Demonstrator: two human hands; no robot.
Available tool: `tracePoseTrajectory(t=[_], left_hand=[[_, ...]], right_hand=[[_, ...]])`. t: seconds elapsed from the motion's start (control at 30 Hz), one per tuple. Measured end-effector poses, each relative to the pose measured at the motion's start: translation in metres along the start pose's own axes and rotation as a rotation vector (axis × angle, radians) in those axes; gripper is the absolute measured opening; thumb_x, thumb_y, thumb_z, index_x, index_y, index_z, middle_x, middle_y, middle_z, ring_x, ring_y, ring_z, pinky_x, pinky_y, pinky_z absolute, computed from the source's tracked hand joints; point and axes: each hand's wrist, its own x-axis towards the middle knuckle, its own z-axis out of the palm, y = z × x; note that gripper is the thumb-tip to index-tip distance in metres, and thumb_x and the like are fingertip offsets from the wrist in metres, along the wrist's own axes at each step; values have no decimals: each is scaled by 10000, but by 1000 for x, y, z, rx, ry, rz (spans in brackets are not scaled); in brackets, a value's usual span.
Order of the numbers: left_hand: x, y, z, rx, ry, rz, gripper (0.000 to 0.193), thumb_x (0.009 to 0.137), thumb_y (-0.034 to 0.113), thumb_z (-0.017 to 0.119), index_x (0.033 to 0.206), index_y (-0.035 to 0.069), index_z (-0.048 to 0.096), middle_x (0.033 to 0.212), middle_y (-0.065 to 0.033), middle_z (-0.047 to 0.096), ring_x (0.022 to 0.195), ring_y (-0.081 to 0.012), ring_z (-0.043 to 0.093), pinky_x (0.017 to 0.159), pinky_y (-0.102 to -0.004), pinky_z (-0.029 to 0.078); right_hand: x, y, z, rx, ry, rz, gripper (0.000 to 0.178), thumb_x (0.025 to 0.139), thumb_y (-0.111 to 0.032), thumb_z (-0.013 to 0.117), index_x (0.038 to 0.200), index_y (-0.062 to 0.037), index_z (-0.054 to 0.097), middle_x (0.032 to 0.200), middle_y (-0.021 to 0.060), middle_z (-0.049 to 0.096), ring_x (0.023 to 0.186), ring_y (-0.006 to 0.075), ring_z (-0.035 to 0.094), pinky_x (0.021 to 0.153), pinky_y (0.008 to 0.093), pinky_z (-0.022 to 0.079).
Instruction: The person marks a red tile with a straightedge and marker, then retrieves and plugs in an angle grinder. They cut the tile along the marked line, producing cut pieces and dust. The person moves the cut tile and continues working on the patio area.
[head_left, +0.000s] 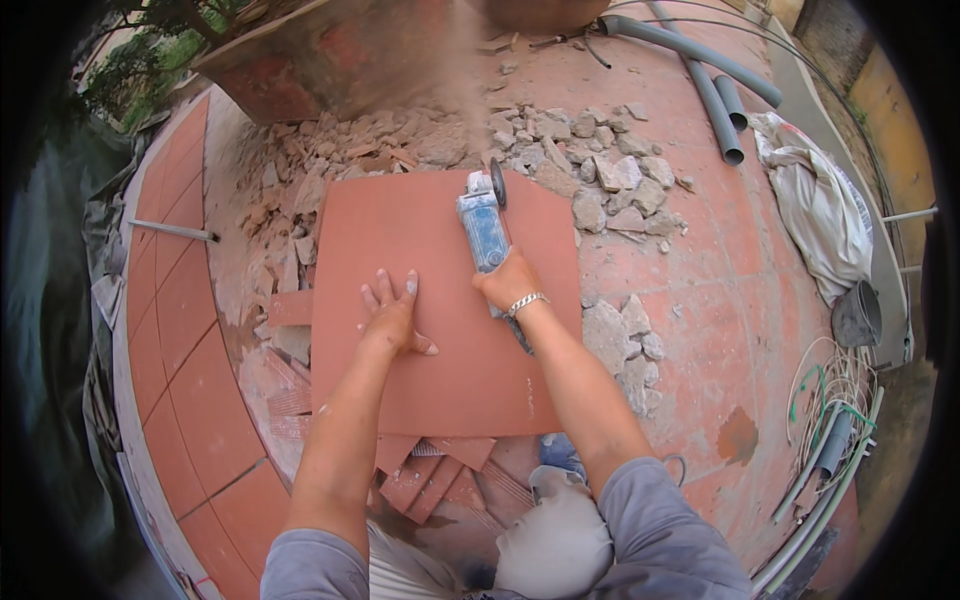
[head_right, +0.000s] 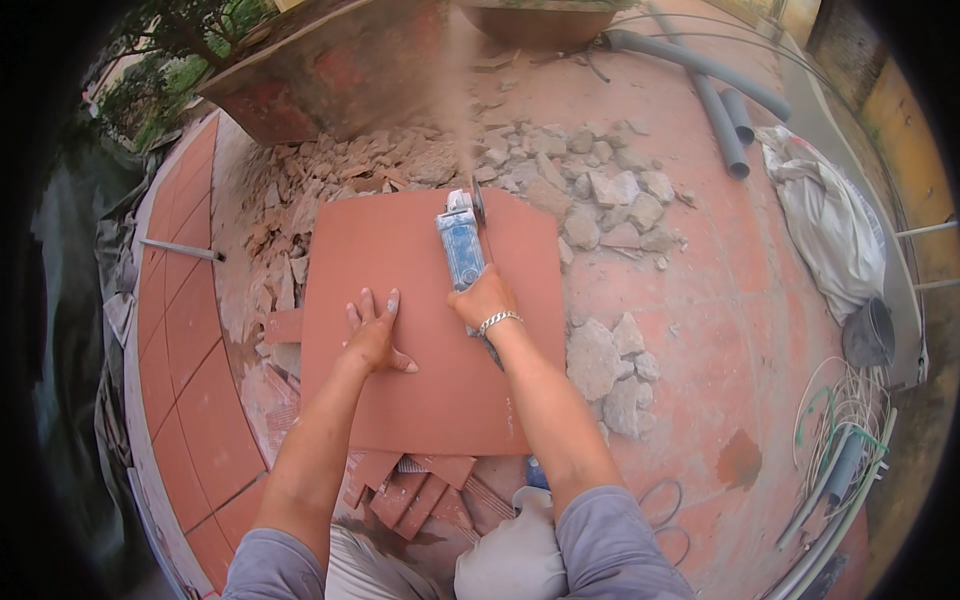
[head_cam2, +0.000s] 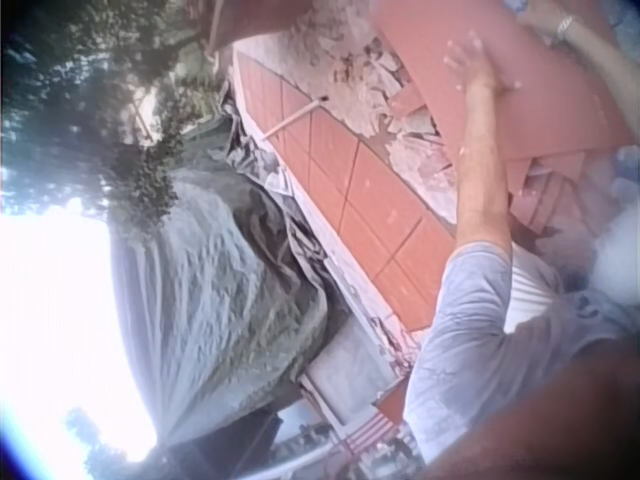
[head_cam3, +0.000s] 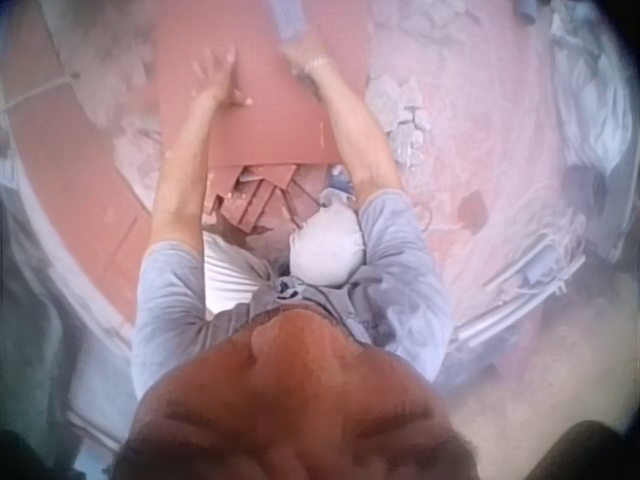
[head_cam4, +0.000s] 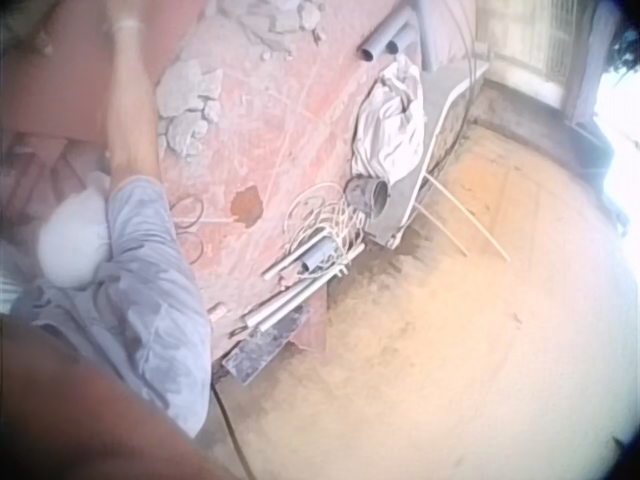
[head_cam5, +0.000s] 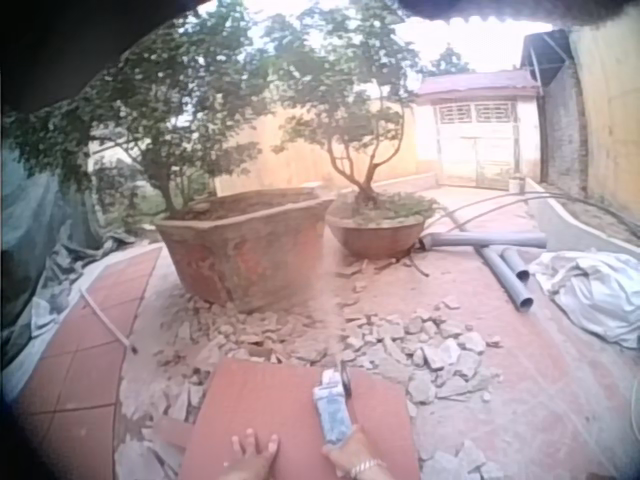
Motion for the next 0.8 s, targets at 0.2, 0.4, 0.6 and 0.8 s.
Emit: tracePoseTrajectory(t=[0.2,0.4,0.6,0.8], left_hand=[[-1,0,-1,11,8,12,1461,531,276,1009,1645,336,65,1704,-161,-137,1553,-460,-83,1100,-760,325],[0,-1,1,6,2,3,1453,534,293,1007,1643,348,70,1706,-152,-132,1555,-457,-75,1101,-763,321],[2,-3,3,15,12,7,1458,533,294,1007,1642,355,63,1708,-146,-127,1558,-449,-67,1101,-761,327],[1,-2,1,8,0,-1,1456,536,291,1007,1641,358,62,1709,-136,-125,1558,-447,-64,1100,-755,341]], right_hand=[[-5,0,-2,24,-11,9,691,736,-303,766,1233,106,514,1092,309,697,1036,433,699,902,450,560],[-7,4,2,-6,-4,13,697,736,-301,765,1242,106,509,1104,315,693,1048,435,695,916,454,556],[-8,6,3,39,-18,18,705,735,-298,763,1248,110,504,1115,321,688,1052,440,693,922,452,553],[-12,7,3,18,-18,16,696,736,-298,762,1227,122,503,1101,330,686,1047,446,692,917,453,552]])
